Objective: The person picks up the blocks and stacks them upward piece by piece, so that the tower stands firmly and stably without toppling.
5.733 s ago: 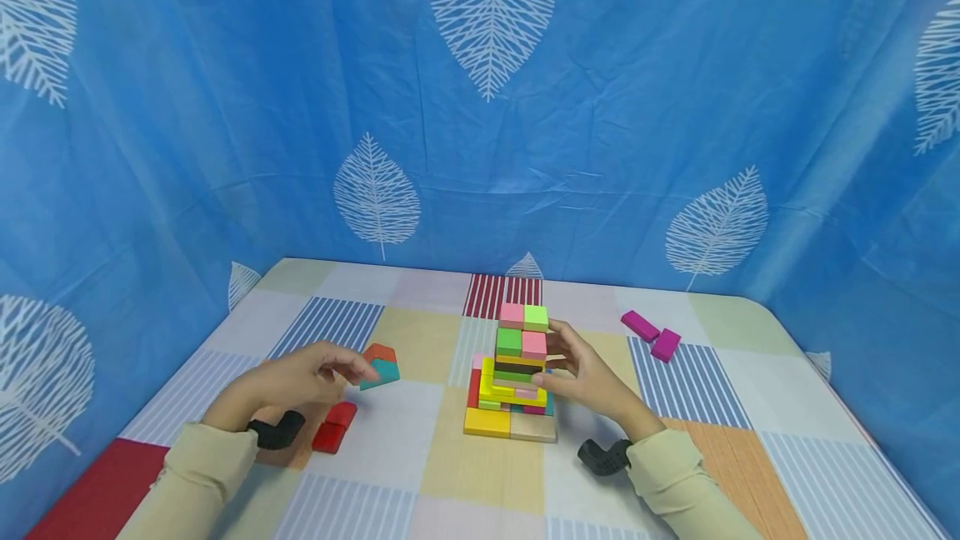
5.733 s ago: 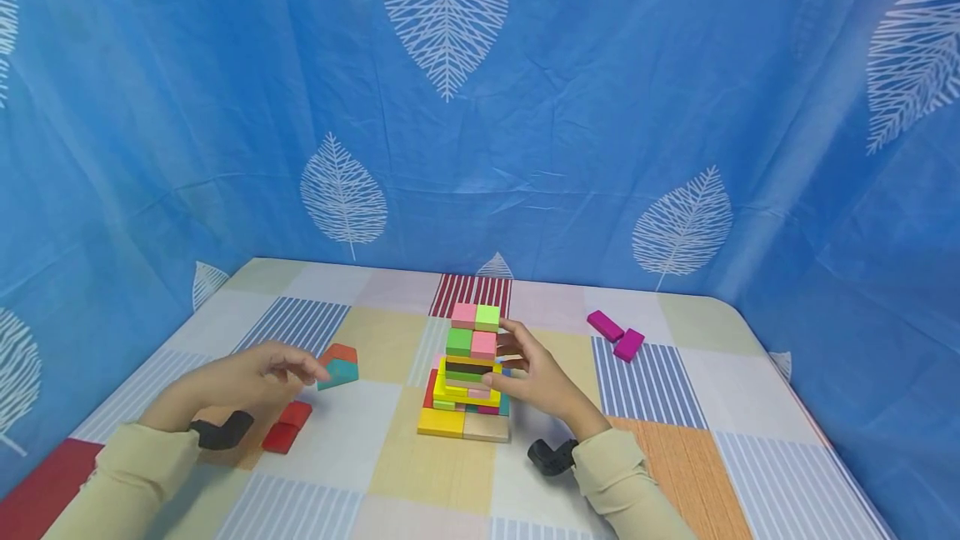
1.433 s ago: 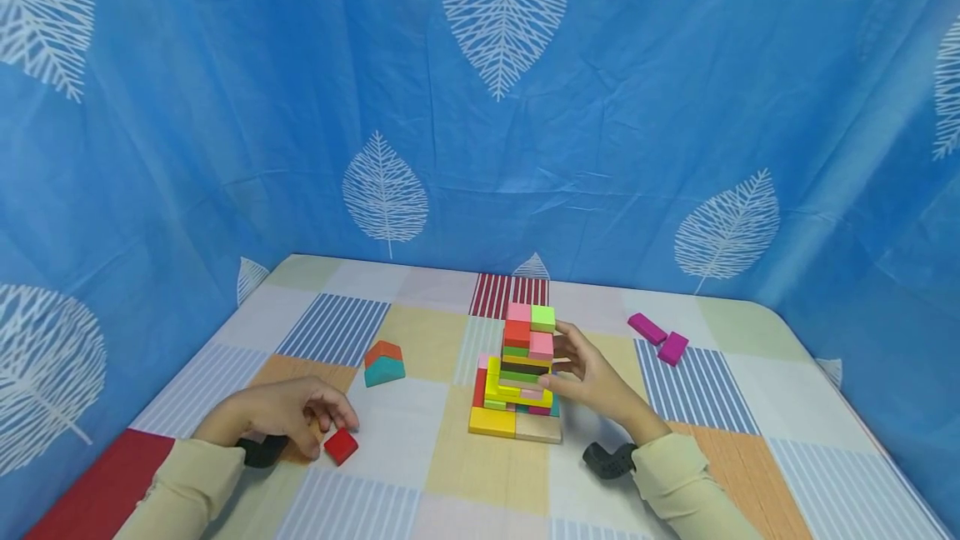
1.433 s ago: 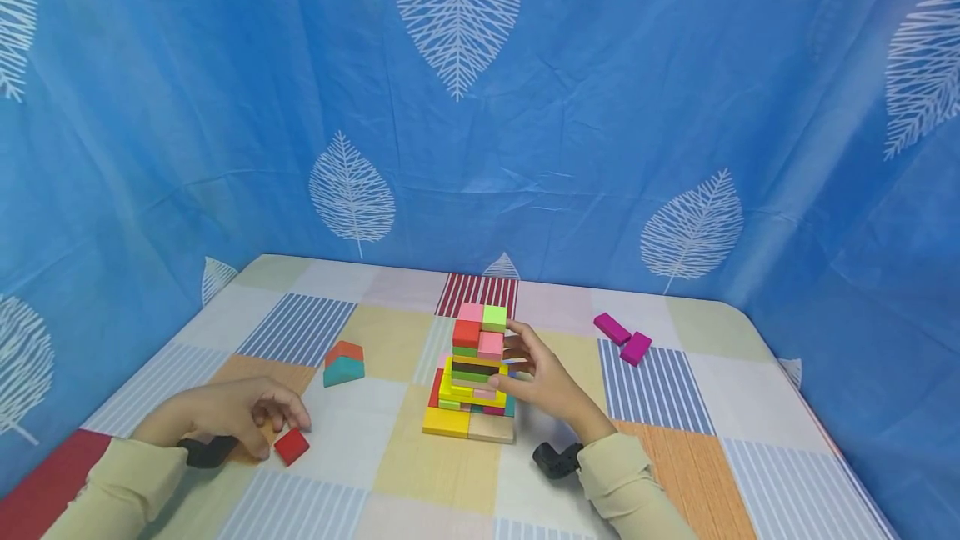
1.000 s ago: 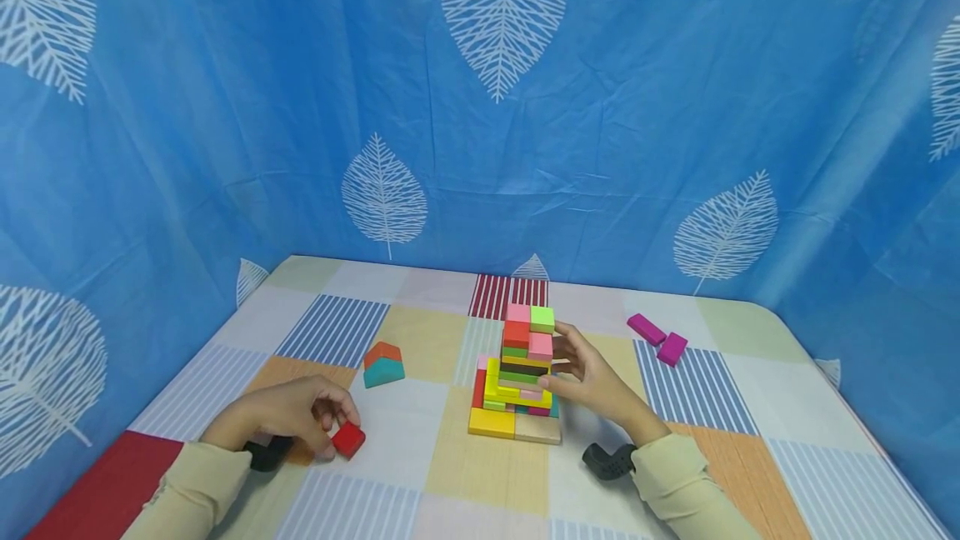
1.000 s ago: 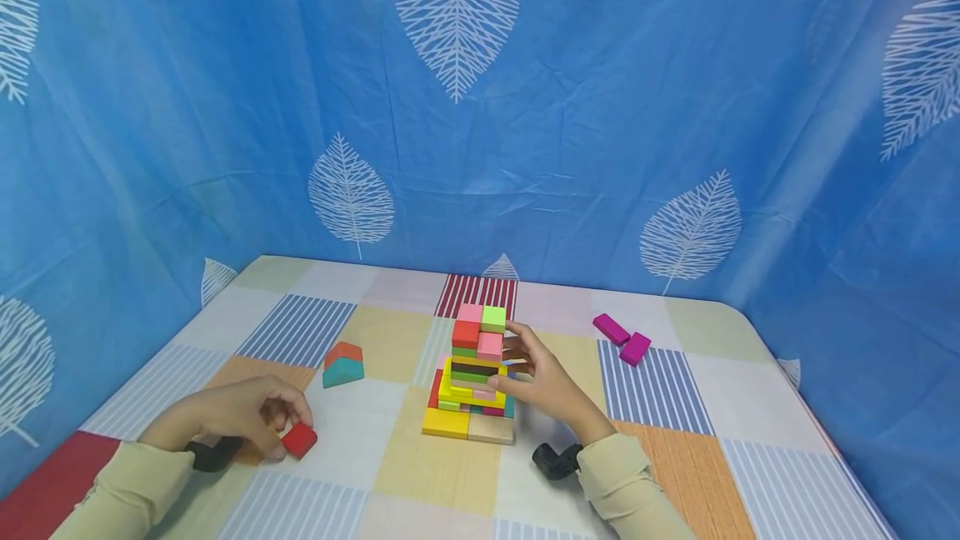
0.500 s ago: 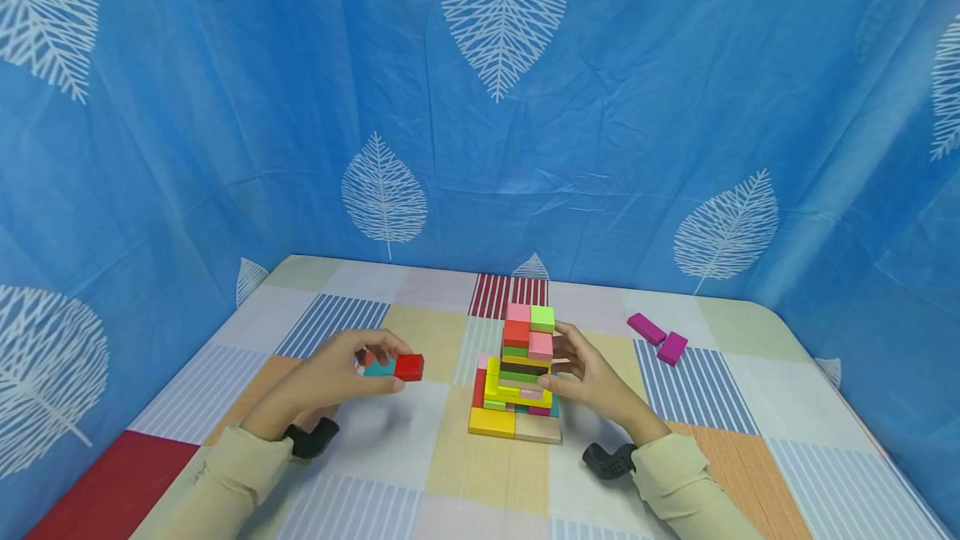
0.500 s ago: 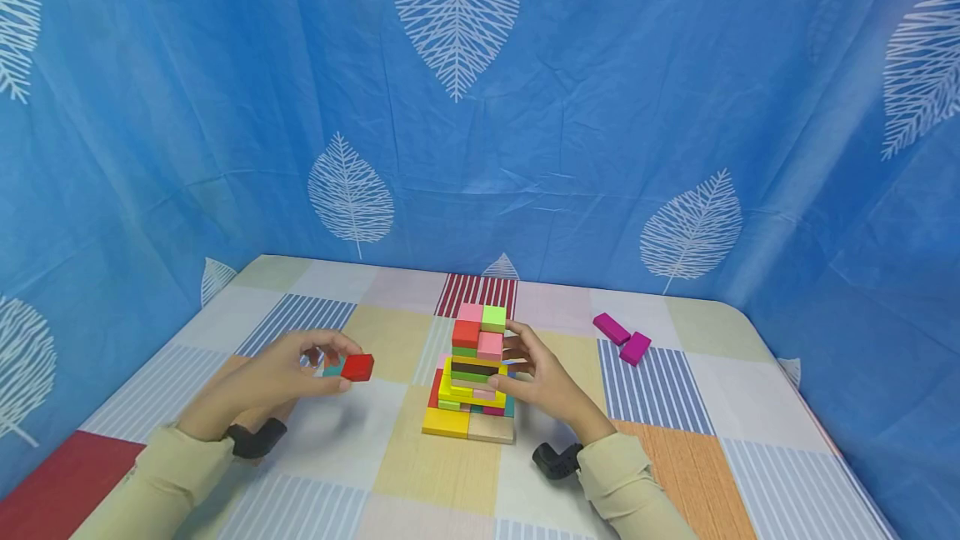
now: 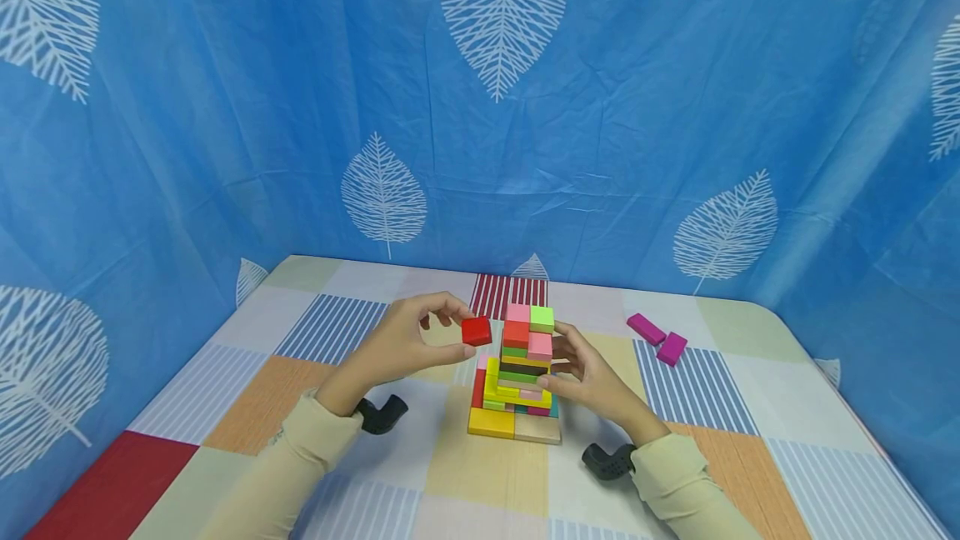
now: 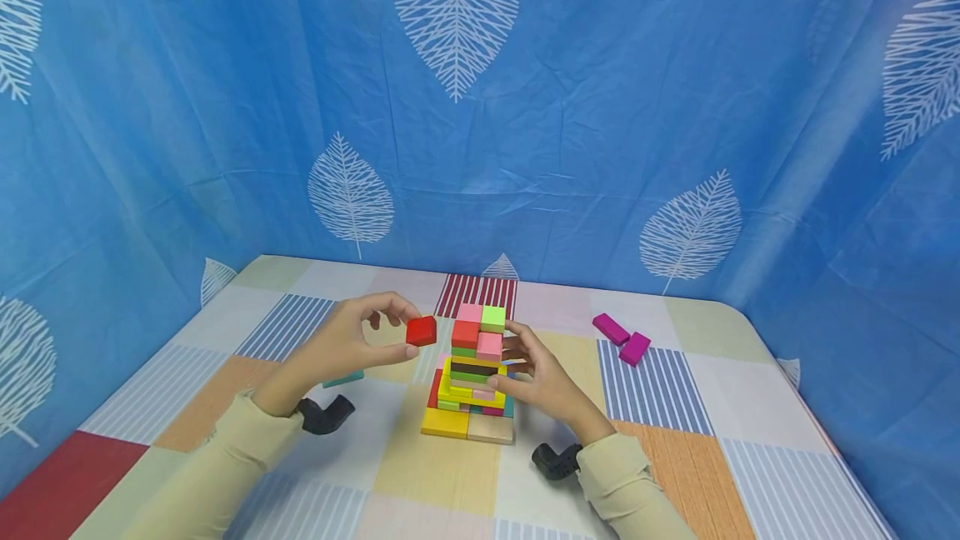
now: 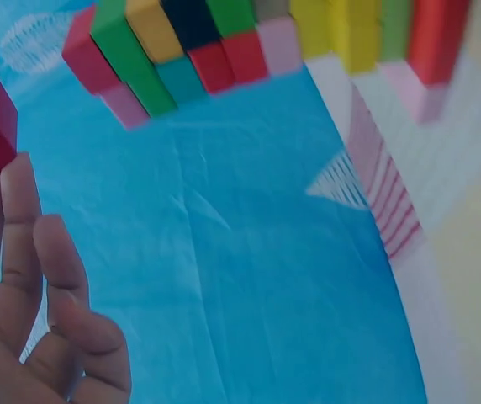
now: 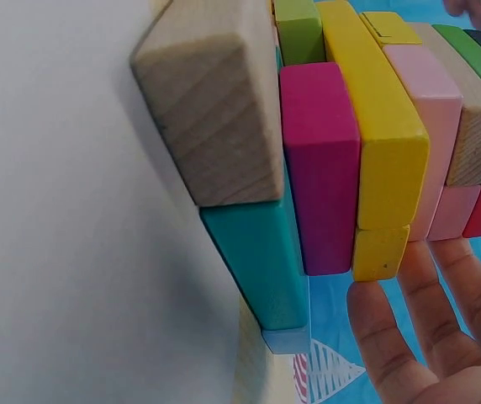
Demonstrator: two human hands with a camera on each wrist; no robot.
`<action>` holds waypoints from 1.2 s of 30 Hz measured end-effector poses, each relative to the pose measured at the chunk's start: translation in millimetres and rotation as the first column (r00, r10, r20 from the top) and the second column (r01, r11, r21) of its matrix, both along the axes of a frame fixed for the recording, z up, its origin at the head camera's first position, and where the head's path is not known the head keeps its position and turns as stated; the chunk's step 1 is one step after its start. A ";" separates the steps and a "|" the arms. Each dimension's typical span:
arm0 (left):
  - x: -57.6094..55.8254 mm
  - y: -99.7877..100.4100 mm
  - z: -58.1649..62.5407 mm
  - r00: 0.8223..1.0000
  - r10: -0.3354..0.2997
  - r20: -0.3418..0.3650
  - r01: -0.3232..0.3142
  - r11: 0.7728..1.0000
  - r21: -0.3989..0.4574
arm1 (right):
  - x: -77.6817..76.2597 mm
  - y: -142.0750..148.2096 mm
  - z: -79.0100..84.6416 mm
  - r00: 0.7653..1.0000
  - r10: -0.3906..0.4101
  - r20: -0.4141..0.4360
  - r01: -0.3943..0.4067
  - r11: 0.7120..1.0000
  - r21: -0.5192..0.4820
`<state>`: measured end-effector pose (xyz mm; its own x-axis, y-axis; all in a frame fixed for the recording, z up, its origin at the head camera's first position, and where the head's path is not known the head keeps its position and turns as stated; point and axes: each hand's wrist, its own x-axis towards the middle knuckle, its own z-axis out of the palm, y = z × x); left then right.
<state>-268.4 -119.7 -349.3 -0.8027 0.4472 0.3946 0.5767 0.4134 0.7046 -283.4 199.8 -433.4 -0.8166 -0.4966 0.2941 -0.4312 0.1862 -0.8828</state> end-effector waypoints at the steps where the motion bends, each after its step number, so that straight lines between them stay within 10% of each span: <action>1: -0.4 4.8 1.8 1.000 -0.008 -0.008 0.008 1.000 -0.001 | -0.1 0.0 0.1 1.000 0.001 0.000 -0.001 1.000 0.000; 19: -16.2 68.1 6.7 0.999 -0.042 -0.031 0.039 0.995 -0.096 | -0.7 0.9 -0.7 1.000 -0.006 0.021 0.006 1.000 0.010; 36: -12.0 79.3 0.5 0.997 0.013 -0.075 -0.025 0.987 -0.159 | -2.5 2.1 -1.9 1.000 0.016 -0.005 -0.016 1.000 -0.007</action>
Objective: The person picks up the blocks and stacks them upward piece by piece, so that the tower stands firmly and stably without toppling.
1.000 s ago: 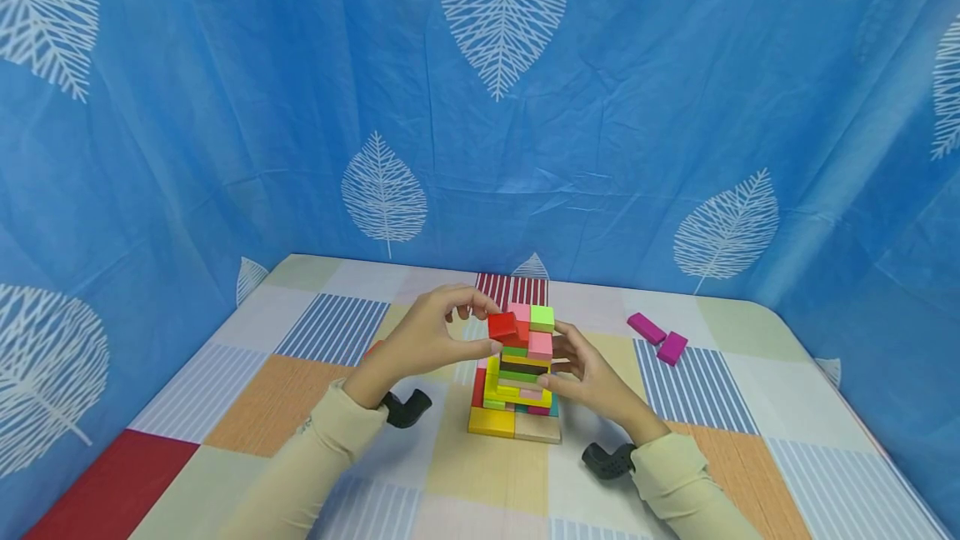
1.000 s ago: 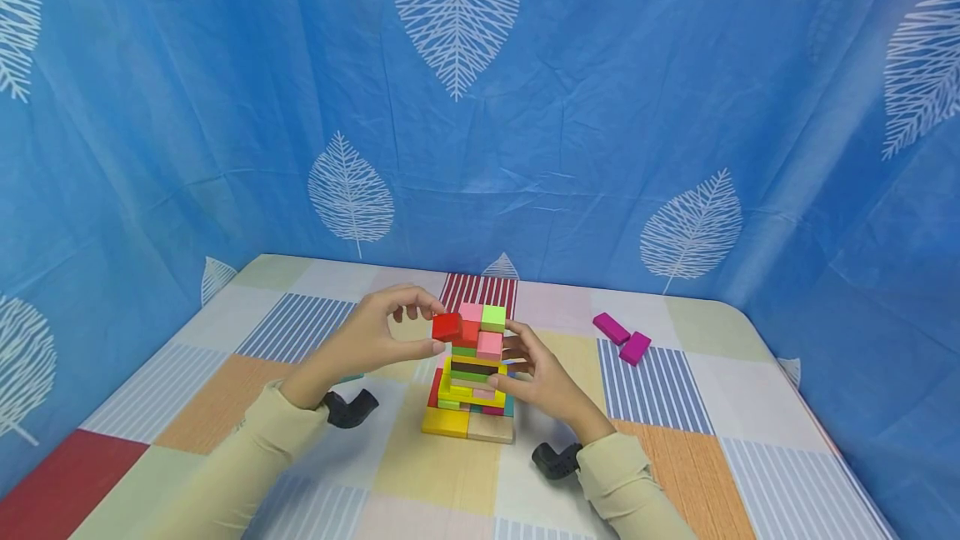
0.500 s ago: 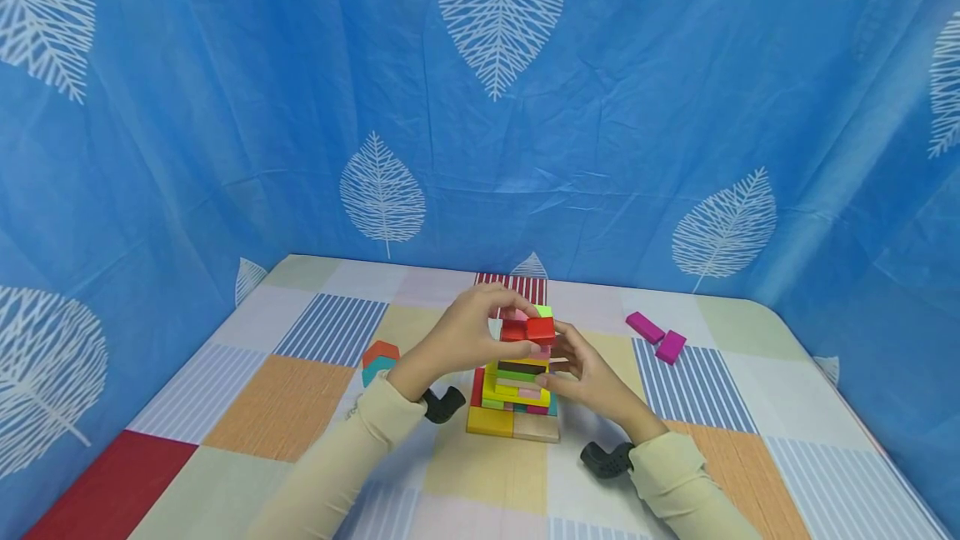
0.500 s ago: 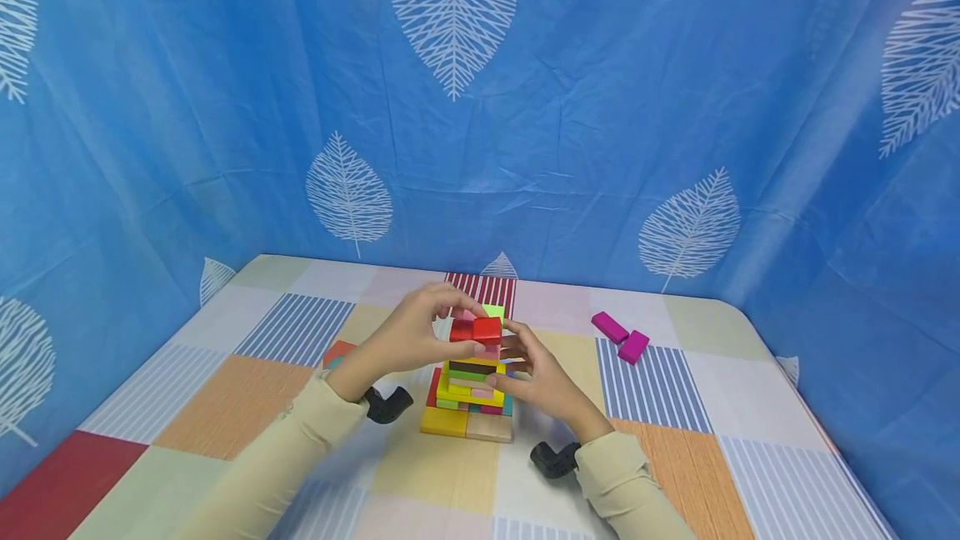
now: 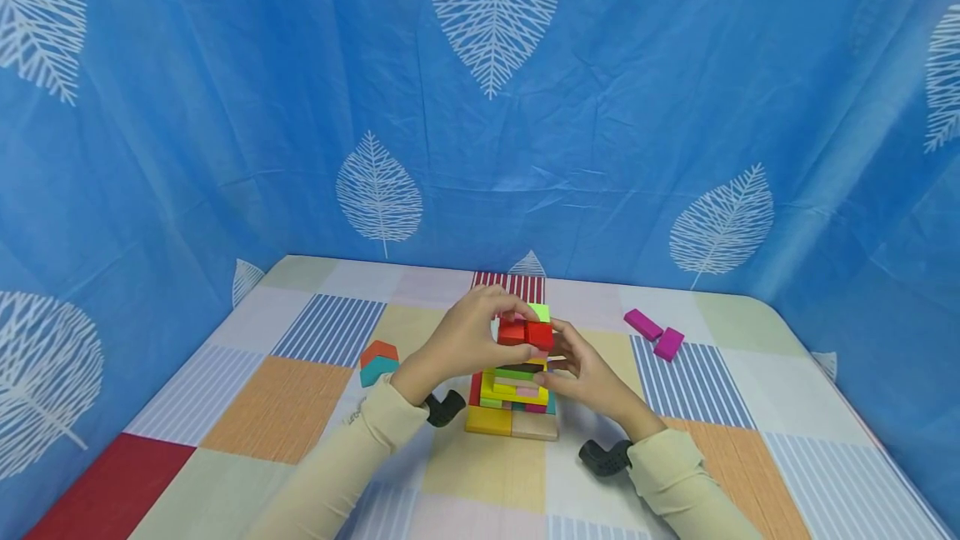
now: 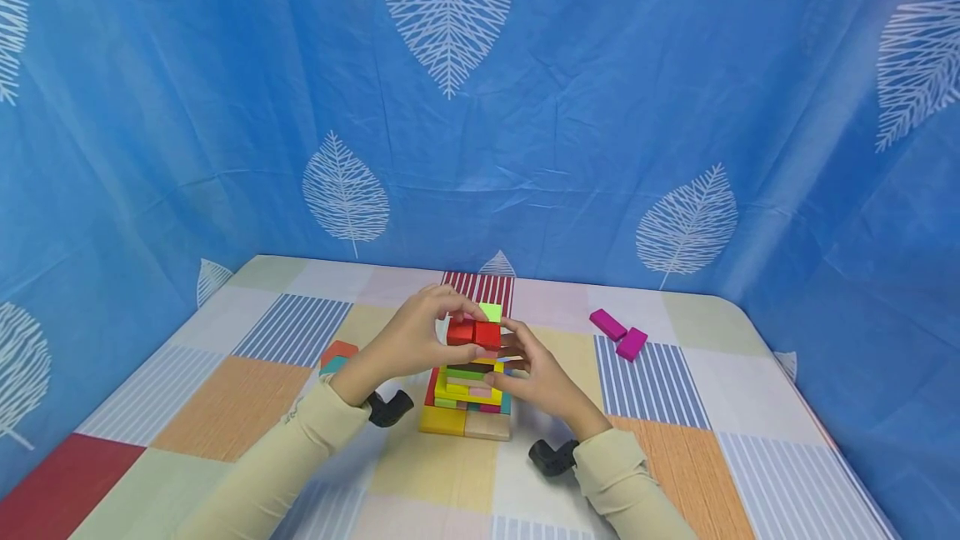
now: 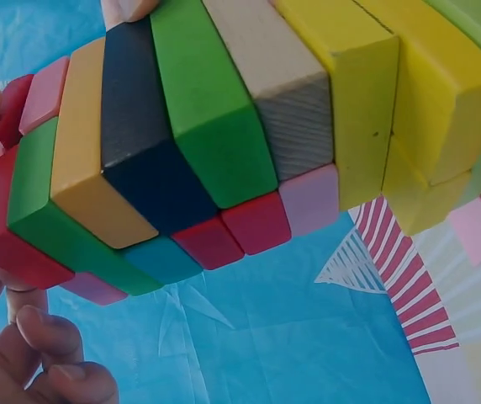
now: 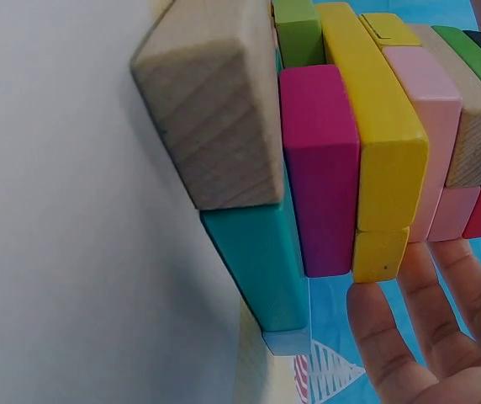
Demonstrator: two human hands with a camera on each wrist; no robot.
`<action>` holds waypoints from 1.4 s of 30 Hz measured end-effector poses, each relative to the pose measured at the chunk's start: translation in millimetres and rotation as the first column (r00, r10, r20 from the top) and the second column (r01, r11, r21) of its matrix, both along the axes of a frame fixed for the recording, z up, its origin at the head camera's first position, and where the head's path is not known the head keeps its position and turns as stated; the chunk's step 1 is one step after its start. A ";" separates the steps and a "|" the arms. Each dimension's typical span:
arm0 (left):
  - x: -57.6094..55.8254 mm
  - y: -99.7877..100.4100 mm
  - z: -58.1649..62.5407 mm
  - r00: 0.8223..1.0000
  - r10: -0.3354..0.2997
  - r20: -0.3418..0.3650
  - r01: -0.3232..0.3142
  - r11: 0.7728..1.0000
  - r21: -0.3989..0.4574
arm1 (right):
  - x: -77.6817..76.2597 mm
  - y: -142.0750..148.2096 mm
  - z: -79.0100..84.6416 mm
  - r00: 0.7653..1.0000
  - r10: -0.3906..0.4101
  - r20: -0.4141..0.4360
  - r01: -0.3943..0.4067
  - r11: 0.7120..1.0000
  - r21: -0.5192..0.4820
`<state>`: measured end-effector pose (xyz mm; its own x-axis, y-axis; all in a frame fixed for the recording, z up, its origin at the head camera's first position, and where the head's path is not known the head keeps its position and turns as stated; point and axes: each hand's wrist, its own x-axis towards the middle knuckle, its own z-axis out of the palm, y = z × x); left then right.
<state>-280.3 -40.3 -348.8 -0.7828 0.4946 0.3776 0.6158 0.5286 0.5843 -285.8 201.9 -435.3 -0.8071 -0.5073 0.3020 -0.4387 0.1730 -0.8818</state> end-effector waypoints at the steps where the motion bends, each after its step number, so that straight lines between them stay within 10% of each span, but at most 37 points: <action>1: 0.0 0.1 -0.1 1.000 0.000 -0.002 0.000 1.000 0.000 | 0.1 0.0 0.2 1.000 -0.002 0.001 0.002 1.000 0.002; 14: -19.1 -39.8 -6.5 0.982 -0.173 0.074 0.153 0.963 0.220 | 3.2 -1.0 9.1 0.998 -0.068 -0.011 0.067 0.998 -0.002; 22: -25.6 -47.7 -15.2 0.968 -0.140 0.208 0.110 0.982 0.151 | 7.3 -6.7 21.4 0.989 -0.132 -0.061 0.127 0.989 -0.074; 42: -23.4 -39.7 -16.9 0.976 -0.106 0.193 0.082 0.989 0.125 | 17.6 -17.5 31.3 0.960 -0.260 -0.100 0.255 0.965 -0.062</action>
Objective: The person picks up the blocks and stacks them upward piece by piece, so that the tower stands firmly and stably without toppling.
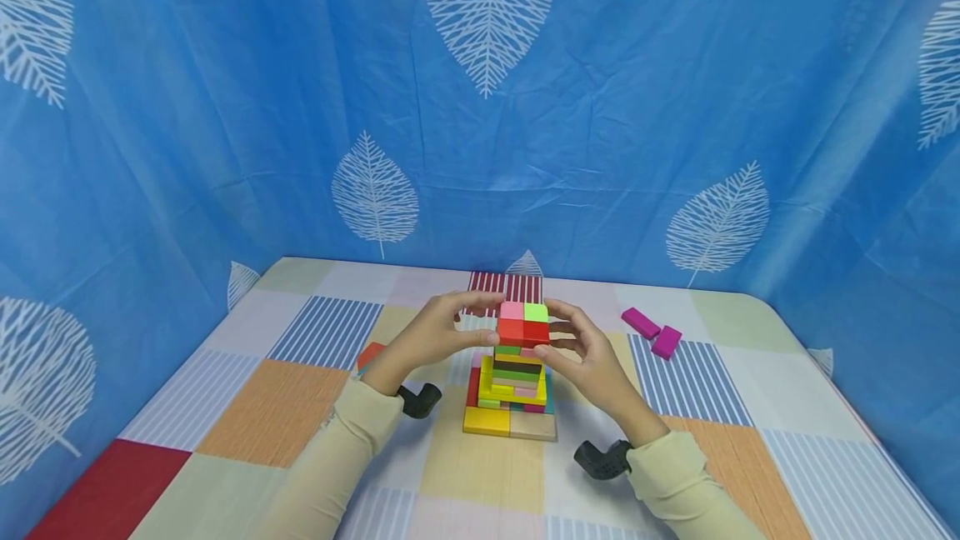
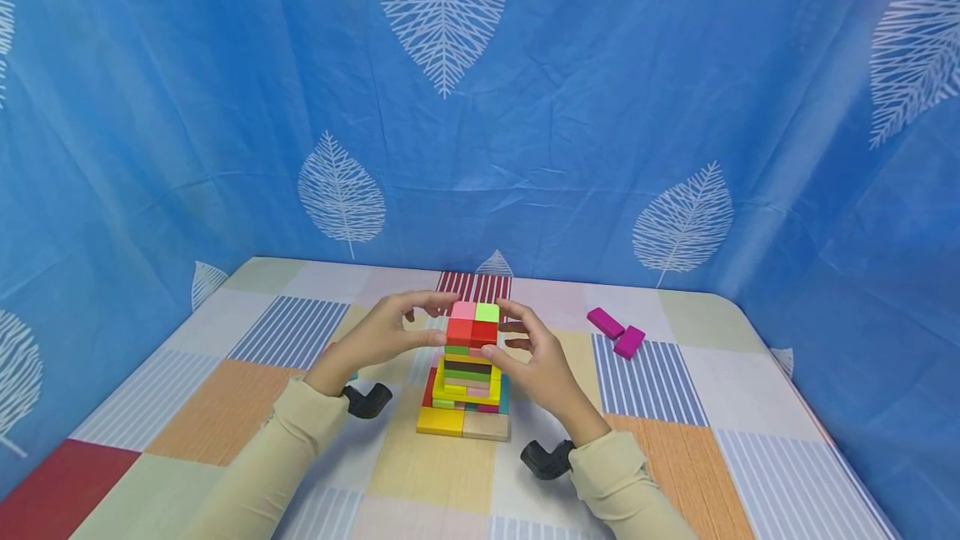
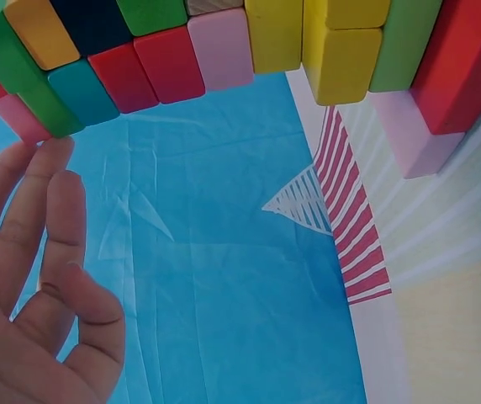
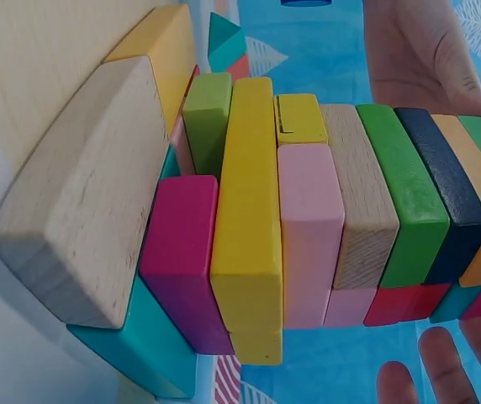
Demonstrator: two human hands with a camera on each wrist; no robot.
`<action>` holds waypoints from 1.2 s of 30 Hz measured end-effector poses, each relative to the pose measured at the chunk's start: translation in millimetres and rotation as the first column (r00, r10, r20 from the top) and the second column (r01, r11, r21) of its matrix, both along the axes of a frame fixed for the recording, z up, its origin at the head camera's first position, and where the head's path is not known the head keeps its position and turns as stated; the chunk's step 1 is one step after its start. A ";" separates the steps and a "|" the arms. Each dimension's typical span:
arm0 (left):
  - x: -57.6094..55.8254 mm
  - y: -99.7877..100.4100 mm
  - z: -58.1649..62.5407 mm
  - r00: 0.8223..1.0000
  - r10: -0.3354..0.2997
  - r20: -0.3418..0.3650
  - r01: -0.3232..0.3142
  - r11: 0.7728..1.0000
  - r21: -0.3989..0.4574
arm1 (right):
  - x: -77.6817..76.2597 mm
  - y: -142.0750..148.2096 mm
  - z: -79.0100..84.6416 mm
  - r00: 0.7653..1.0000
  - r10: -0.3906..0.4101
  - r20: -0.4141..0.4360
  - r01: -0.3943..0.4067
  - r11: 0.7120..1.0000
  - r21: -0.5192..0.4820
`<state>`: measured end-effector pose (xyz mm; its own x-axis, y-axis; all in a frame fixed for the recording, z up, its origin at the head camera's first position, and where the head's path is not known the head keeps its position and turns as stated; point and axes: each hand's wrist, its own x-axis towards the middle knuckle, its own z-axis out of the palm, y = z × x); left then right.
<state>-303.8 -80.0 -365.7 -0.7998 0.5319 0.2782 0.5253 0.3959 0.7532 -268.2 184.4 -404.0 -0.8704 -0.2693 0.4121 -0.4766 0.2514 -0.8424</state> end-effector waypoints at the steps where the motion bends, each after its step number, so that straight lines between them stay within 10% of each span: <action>1: 0.0 -0.3 0.0 1.000 -0.001 0.000 0.001 1.000 0.000 | 0.4 -0.2 0.4 1.000 -0.010 -0.003 0.010 1.000 0.009; 36: 0.7 4.3 -6.4 1.000 0.001 -0.007 -0.002 0.997 -0.080 | 1.3 -2.3 0.0 0.999 -0.028 0.028 0.026 0.998 0.055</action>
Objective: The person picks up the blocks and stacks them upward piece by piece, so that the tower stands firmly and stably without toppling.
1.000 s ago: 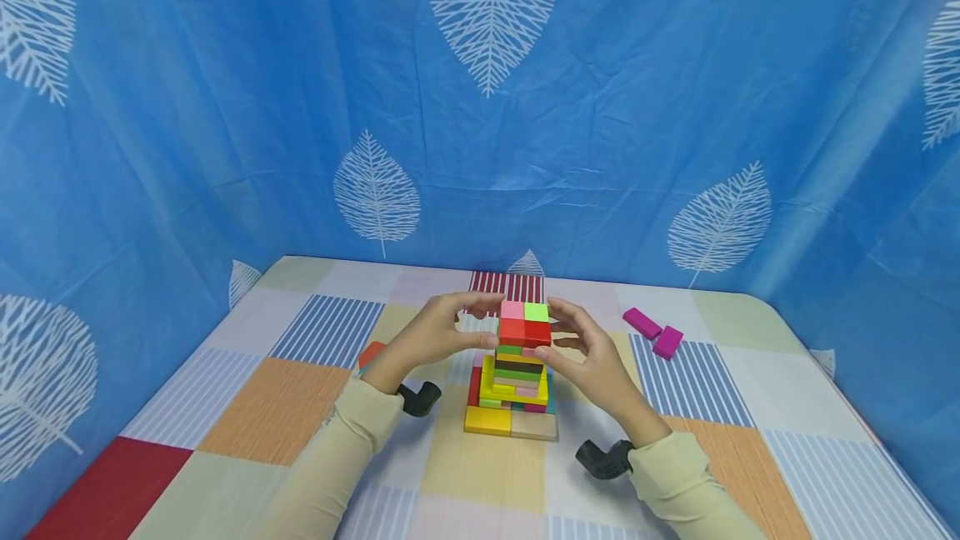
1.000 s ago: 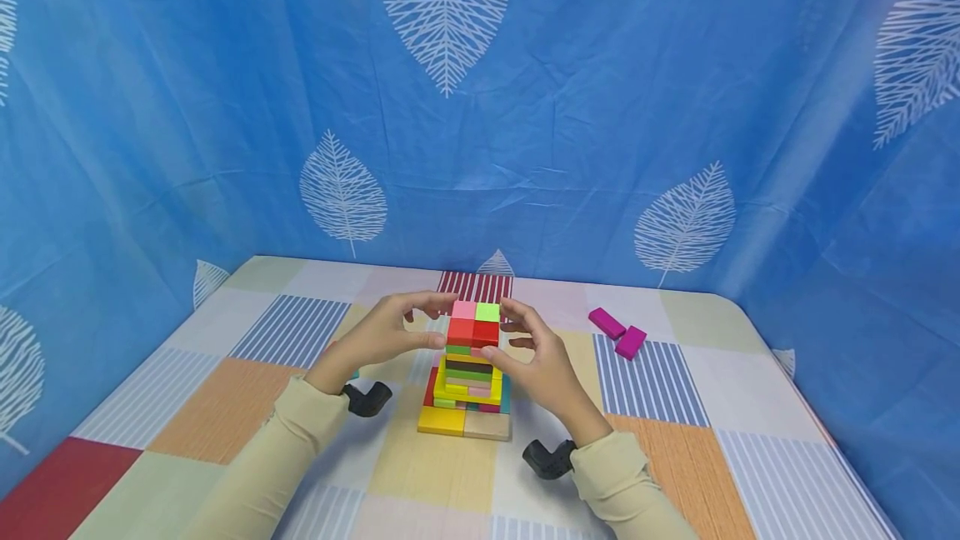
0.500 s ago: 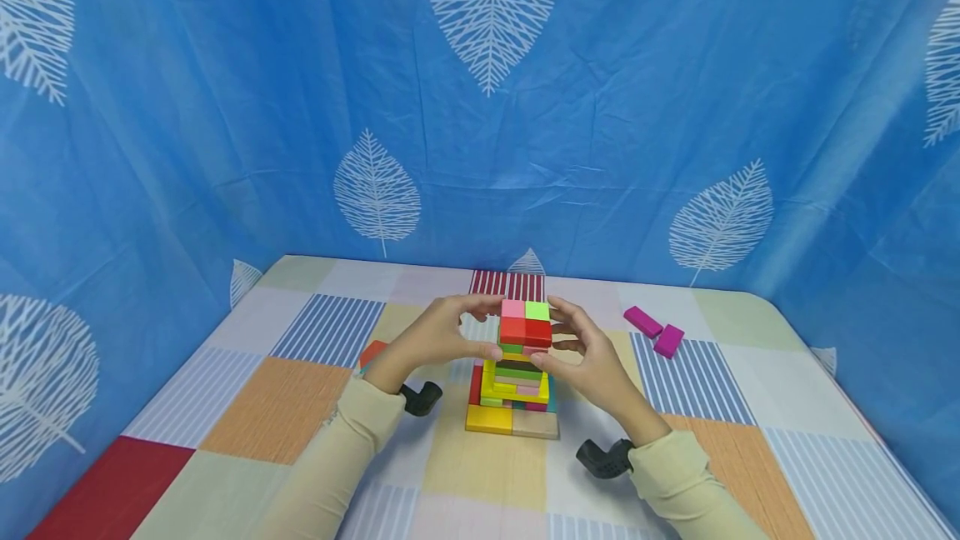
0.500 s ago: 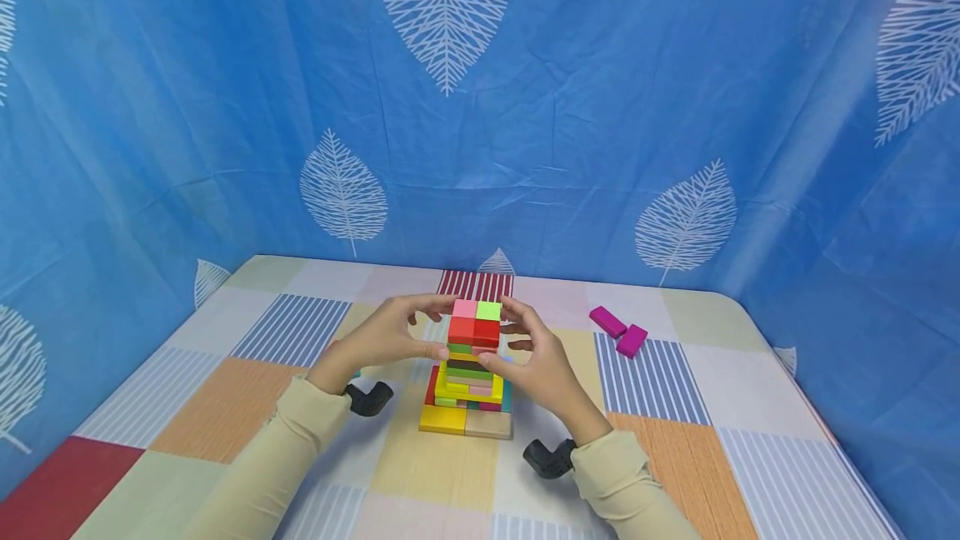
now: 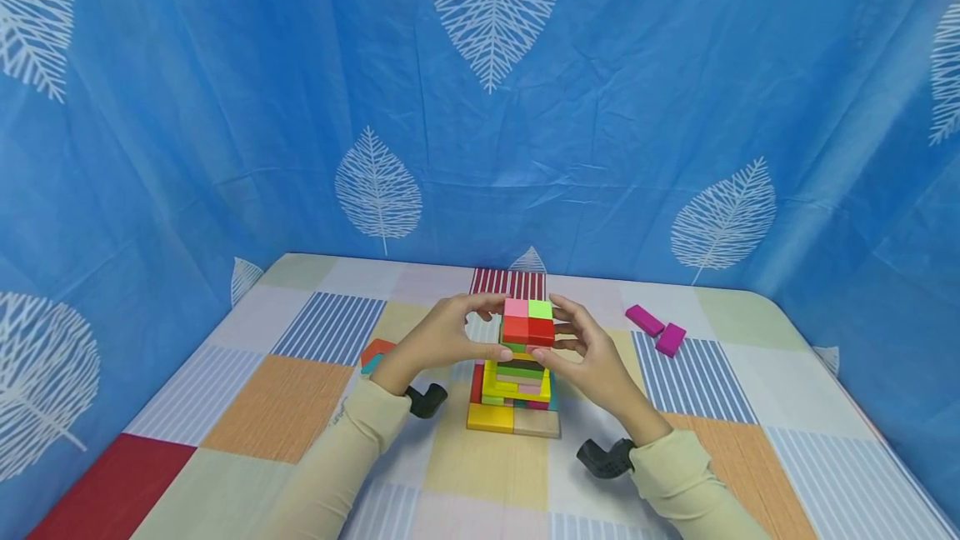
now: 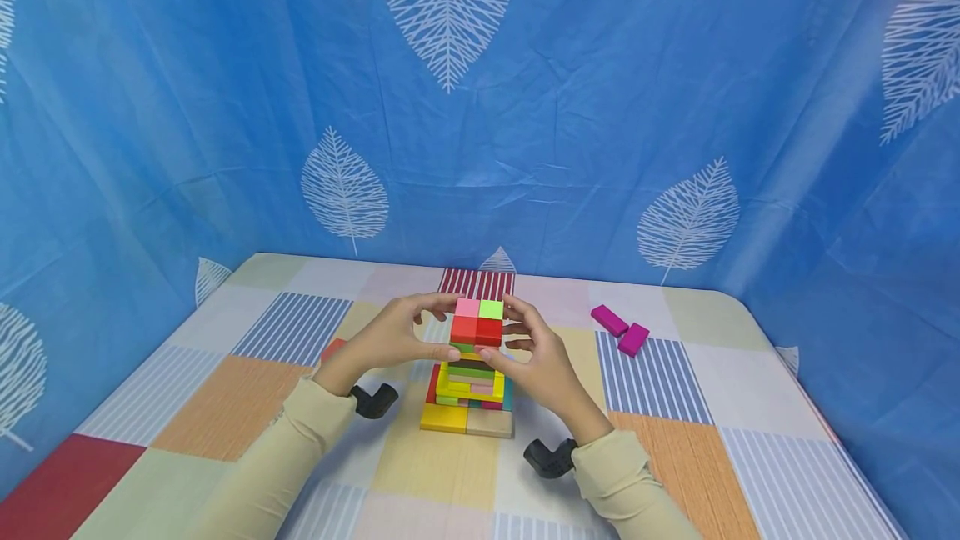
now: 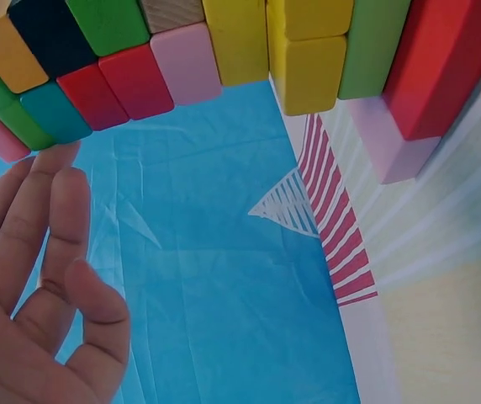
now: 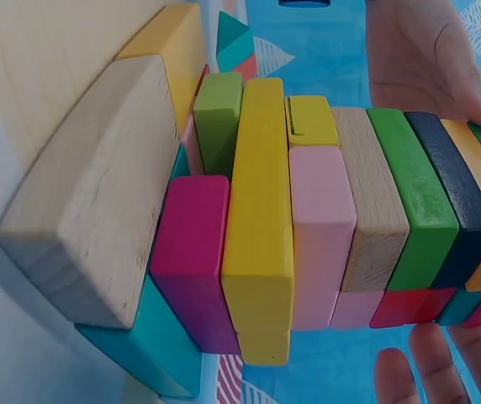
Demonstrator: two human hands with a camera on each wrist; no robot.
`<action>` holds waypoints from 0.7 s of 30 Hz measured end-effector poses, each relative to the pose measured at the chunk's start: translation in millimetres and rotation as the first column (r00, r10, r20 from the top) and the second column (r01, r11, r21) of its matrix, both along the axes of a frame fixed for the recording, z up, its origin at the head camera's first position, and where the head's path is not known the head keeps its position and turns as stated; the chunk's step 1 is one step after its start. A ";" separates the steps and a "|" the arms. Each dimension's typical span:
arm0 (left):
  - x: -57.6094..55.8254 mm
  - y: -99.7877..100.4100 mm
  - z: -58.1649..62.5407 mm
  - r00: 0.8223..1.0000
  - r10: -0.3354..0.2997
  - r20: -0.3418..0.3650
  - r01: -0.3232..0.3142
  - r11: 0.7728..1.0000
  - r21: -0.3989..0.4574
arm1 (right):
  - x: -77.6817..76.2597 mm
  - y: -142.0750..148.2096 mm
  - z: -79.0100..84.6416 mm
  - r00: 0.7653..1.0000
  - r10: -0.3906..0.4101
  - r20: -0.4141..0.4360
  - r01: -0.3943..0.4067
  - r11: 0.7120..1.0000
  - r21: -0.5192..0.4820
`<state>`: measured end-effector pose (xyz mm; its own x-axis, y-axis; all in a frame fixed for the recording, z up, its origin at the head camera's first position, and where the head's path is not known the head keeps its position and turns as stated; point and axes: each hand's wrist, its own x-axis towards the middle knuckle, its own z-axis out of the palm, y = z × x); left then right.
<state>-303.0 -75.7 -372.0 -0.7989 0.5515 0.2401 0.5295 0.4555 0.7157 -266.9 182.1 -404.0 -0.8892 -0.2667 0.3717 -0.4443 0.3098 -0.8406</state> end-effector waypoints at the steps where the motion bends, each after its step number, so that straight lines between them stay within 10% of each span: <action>1: 0.1 -0.2 0.5 1.000 -0.003 0.001 0.003 1.000 0.002 | -0.1 0.7 0.0 1.000 0.008 -0.001 -0.008 1.000 -0.003; 21: 0.0 -2.2 4.8 0.999 0.026 0.029 -0.027 0.999 0.040 | -6.9 13.0 -1.1 0.990 0.131 0.043 -0.126 0.986 -0.106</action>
<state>-303.0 -77.9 -367.3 -0.8202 0.5201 0.2384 0.4964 0.4397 0.7485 -273.8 195.1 -405.0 -0.8681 -0.3424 0.3593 -0.4316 0.1633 -0.8872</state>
